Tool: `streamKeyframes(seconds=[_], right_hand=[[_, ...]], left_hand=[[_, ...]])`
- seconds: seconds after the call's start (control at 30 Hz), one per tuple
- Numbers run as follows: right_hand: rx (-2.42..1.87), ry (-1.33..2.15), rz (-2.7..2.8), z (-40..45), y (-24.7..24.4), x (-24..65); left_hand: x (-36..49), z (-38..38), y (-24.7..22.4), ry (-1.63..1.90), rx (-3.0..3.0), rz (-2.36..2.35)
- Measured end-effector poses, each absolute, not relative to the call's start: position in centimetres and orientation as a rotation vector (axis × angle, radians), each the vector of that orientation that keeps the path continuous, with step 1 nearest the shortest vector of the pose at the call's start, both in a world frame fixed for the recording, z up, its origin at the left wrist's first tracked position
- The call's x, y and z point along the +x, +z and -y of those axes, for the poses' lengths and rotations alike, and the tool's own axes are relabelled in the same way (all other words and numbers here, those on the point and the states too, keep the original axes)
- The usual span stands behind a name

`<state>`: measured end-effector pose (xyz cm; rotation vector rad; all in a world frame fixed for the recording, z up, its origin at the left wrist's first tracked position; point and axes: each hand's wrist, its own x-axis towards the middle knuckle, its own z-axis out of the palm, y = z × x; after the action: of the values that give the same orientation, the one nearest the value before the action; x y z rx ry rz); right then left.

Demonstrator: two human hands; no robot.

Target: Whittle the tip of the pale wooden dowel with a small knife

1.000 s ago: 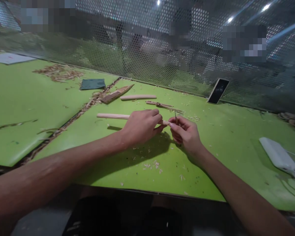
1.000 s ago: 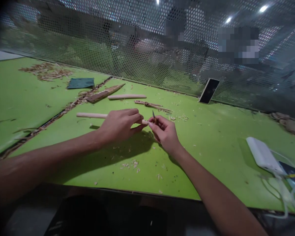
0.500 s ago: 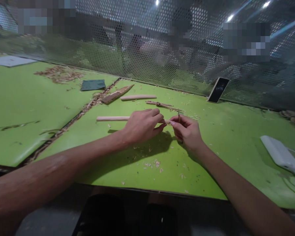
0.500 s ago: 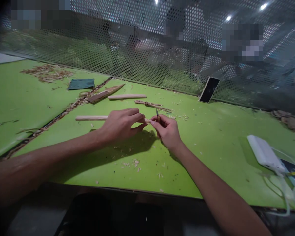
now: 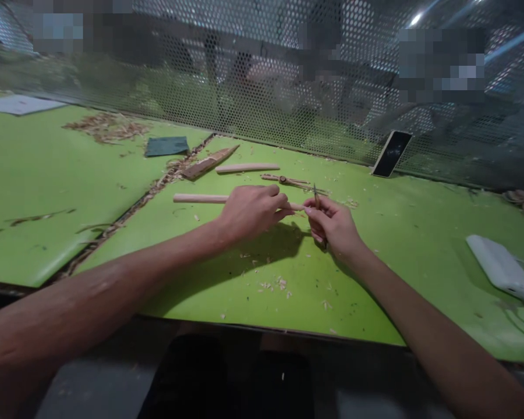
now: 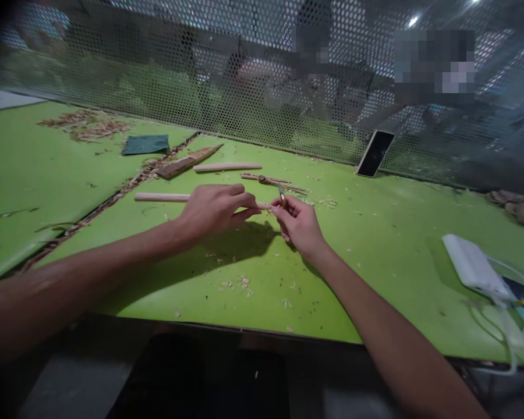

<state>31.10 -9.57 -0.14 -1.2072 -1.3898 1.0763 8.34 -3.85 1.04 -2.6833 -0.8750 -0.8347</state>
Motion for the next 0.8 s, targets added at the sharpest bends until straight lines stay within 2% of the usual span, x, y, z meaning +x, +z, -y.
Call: streamKeyframes(seconds=[0.57, 0.8], right_hand=[[-1.299, 0.963, 1.519, 9.6, 0.2, 31.2], [-1.322, 1.011, 1.479, 10.0, 0.9, 30.8]], left_hand=[[8.2, 3.0, 0.4, -0.789, -2.695, 0.818], [8.1, 2.9, 0.2, -0.957, -2.58, 0.715]])
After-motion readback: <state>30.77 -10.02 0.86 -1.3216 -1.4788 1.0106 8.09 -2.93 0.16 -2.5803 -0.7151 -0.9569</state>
